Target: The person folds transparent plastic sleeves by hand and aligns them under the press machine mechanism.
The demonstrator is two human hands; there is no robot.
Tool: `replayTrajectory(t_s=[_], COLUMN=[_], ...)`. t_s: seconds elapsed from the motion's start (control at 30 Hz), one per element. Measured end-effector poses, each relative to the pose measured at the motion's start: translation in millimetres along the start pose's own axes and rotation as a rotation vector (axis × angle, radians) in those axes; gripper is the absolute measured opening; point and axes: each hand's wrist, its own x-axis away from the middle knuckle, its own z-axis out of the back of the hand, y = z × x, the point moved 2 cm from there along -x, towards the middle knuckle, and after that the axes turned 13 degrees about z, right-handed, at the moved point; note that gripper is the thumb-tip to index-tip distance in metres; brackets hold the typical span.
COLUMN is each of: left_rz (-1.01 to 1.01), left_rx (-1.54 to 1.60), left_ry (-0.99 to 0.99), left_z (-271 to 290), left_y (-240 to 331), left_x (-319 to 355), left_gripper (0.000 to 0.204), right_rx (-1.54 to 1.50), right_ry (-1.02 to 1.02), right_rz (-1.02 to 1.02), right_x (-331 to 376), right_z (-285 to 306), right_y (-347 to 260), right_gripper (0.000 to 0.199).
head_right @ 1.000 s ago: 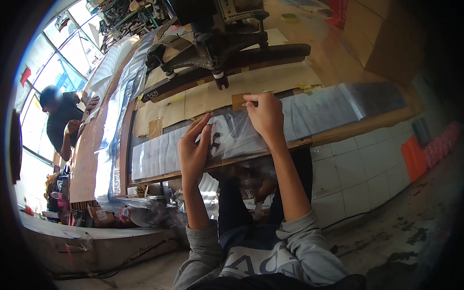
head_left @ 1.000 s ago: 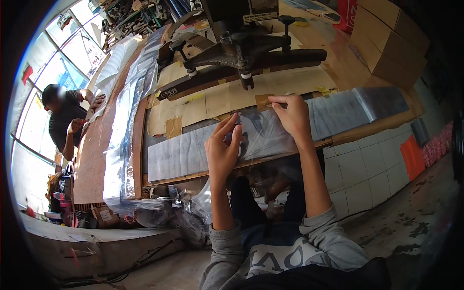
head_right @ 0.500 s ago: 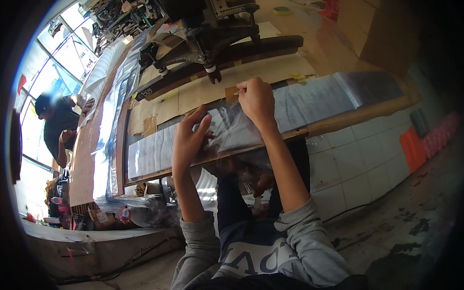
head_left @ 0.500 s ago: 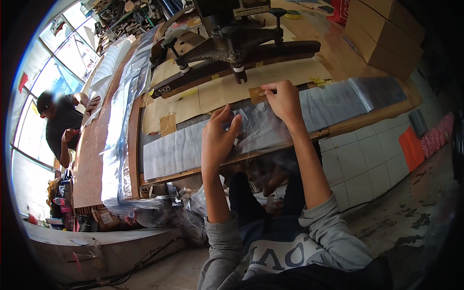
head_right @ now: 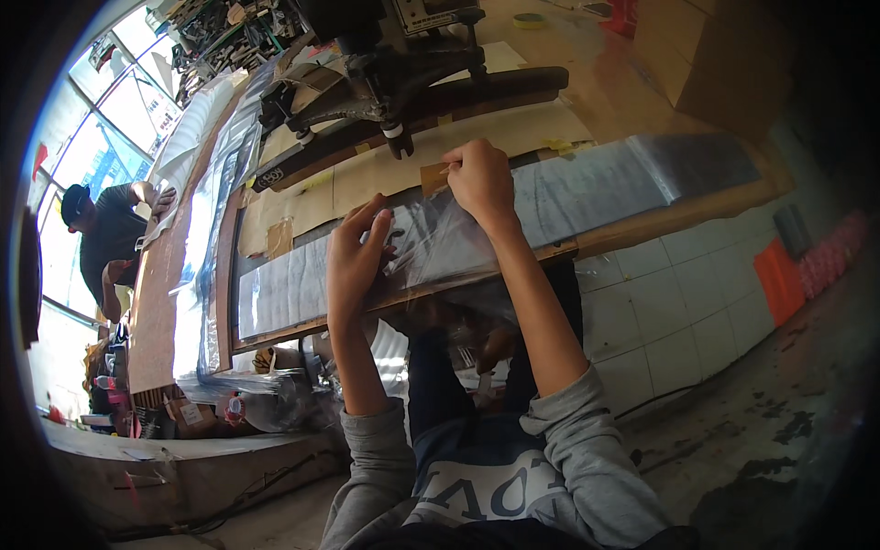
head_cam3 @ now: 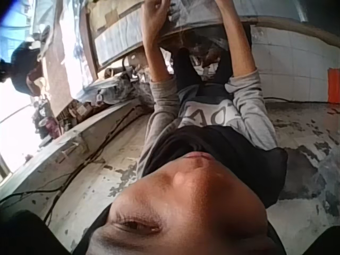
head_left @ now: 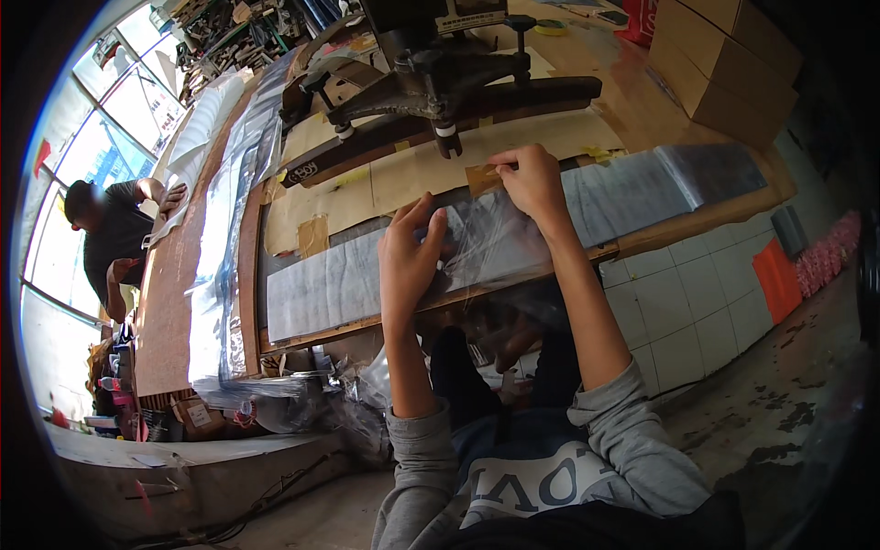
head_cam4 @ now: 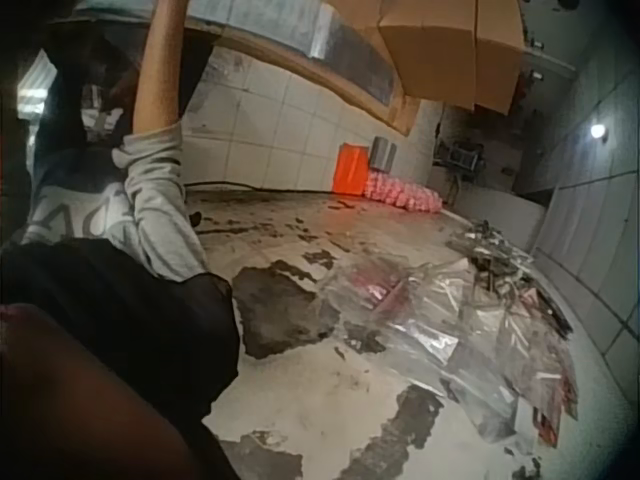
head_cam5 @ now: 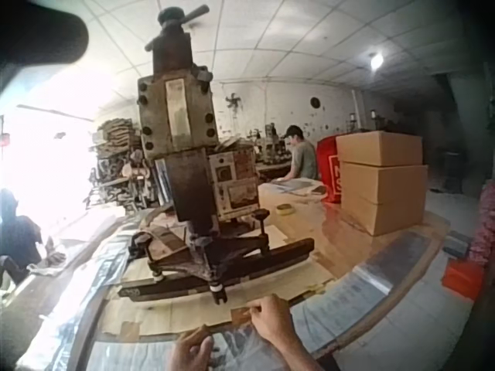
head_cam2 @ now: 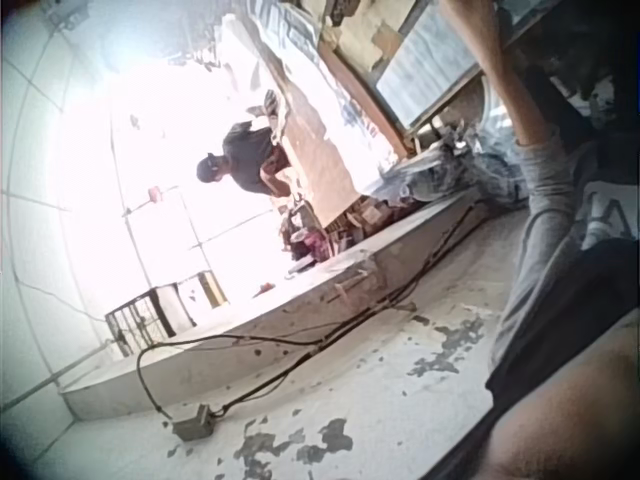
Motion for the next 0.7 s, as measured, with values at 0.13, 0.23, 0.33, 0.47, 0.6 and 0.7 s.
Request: replayTrajectory(t_s=[0.13, 0.23, 0.33, 0.47, 0.6, 0.7], left_rz=[-0.011, -0.025, -0.05, -0.081, -0.112, -0.178], left_rx=[-0.009, 0.092, 0.015, -0.048, -0.193, -0.294], left_ry=[0.036, 0.059, 0.071, 0.103, 0.16, 0.207], left_z=[1, -1, -2, 0, 0, -3], left_y=[0, -4, -7, -6, -2, -2], left_x=[1, -2, -1, -4, -8, -12], left_gripper=[0.038, 0.036, 0.034, 0.034, 0.033, 0.033], right_rx=[0.036, 0.019, 0.08, 0.094, 0.128, 0.11], right_ry=[0.016, 0.026, 0.035, 0.042, -0.002, 0.017], right_rz=[0.008, 0.005, 0.005, -0.002, -0.06, -0.054], right_x=[-1, -1, 0, -1, -2, -2], right_z=[-3, -3, -5, -6, -7, -8], right_y=[2, 7, 12, 10, 3, 6], right_gripper=[0.019, 0.018, 0.018, 0.016, 0.016, 0.016])
